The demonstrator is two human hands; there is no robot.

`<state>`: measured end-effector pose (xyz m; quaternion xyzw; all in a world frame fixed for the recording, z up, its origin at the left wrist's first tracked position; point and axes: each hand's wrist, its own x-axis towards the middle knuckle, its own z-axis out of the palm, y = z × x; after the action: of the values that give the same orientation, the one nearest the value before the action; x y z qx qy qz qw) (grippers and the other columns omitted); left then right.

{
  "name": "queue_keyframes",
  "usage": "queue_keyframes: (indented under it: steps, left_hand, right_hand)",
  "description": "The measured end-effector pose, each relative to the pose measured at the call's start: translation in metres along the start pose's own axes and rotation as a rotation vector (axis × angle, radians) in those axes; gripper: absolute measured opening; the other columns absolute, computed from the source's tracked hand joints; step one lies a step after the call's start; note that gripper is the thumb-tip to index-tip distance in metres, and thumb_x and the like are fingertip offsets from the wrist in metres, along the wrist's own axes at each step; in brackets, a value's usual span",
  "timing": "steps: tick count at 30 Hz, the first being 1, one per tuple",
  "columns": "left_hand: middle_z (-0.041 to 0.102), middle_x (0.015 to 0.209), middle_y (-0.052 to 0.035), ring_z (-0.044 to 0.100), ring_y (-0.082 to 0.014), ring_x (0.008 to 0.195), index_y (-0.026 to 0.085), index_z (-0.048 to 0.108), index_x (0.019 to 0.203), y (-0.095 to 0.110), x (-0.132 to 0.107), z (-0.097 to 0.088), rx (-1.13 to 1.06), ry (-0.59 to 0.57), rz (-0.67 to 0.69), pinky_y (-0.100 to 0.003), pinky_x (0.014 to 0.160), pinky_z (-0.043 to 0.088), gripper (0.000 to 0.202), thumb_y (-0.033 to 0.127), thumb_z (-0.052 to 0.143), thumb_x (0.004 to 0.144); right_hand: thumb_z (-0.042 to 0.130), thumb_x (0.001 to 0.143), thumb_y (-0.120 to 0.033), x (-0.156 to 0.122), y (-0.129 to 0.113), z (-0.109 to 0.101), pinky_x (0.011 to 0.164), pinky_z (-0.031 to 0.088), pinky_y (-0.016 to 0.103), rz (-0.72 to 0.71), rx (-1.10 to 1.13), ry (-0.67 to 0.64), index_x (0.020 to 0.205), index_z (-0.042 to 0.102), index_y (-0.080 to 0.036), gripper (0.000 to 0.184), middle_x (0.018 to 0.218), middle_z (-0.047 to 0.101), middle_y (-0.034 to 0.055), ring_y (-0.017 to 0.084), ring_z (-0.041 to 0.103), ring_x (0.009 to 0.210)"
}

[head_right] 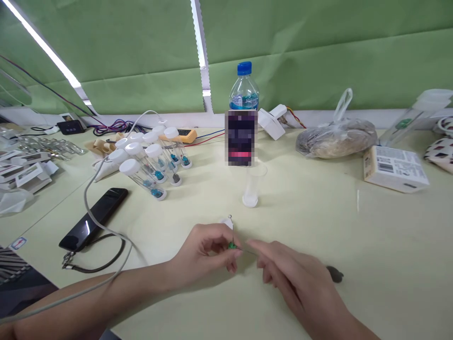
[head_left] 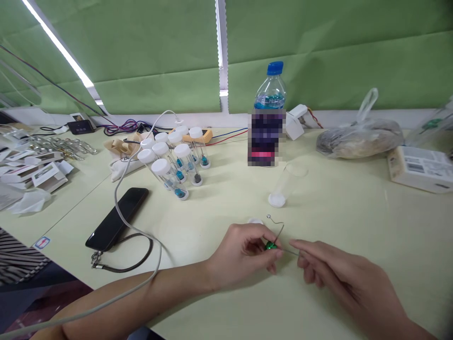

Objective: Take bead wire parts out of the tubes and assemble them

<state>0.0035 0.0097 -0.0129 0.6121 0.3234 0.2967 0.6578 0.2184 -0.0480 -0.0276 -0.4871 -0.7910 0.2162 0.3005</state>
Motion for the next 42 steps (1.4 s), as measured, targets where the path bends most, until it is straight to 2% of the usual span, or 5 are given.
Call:
queue_keyframes:
  steps: [12,24,31,37,42]
  left_hand:
    - [0.058,0.067,0.0000,0.064,-0.0140,0.059,0.013,0.061,0.078,0.000,-0.004,0.002,-0.047,-0.016,0.008,-0.027,0.060,0.055,0.017,0.028,0.069,0.077]
    - [0.069,0.068,-0.0012,0.068,-0.0146,0.064,0.014,0.065,0.085,-0.002,0.002,-0.002,-0.260,0.021,-0.104,-0.026,0.066,0.053,0.020,0.017,0.075,0.069]
    - [0.069,0.067,-0.0012,0.066,-0.0137,0.061,0.014,0.063,0.078,-0.003,0.000,0.001,-0.281,0.013,-0.088,-0.029,0.066,0.056,0.015,0.020,0.074,0.071]
    - [0.065,0.067,-0.0014,0.062,-0.0116,0.059,0.013,0.065,0.082,0.001,0.002,0.002,-0.231,0.114,-0.060,-0.026,0.063,0.053,0.019,0.023,0.076,0.070]
    - [0.067,0.095,-0.0085,0.061,-0.0136,0.077,0.014,0.063,0.100,0.006,0.004,-0.004,-0.230,0.224,0.096,-0.027,0.070,0.052,0.024,0.031,0.063,0.084]
  right_hand:
    - [0.038,0.095,-0.026,0.003,-0.013,0.001,0.042,0.044,0.020,0.234,0.184,0.024,0.116,0.060,-0.027,0.030,0.059,0.059,-0.0053,0.009,0.054,0.040]
    - [0.037,0.094,-0.023,0.005,-0.011,0.001,0.048,0.044,0.021,-0.032,-0.128,0.072,0.115,0.056,-0.026,0.028,0.062,0.056,-0.0037,0.011,0.055,0.048]
    - [0.034,0.097,-0.031,0.009,-0.021,0.000,0.043,0.040,0.021,0.281,0.141,-0.015,0.113,0.056,-0.024,0.028,0.058,0.052,-0.0058,0.009,0.050,0.041]
    - [0.037,0.095,-0.032,0.008,-0.021,0.000,0.050,0.041,0.023,0.263,-0.013,0.120,0.107,0.056,-0.028,0.023,0.062,0.057,-0.0052,0.010,0.055,0.047]
    - [0.037,0.095,-0.036,0.011,-0.016,-0.009,0.054,0.044,0.025,0.310,-0.184,0.298,0.108,0.057,-0.028,0.025,0.067,0.060,-0.0035,0.013,0.060,0.055]
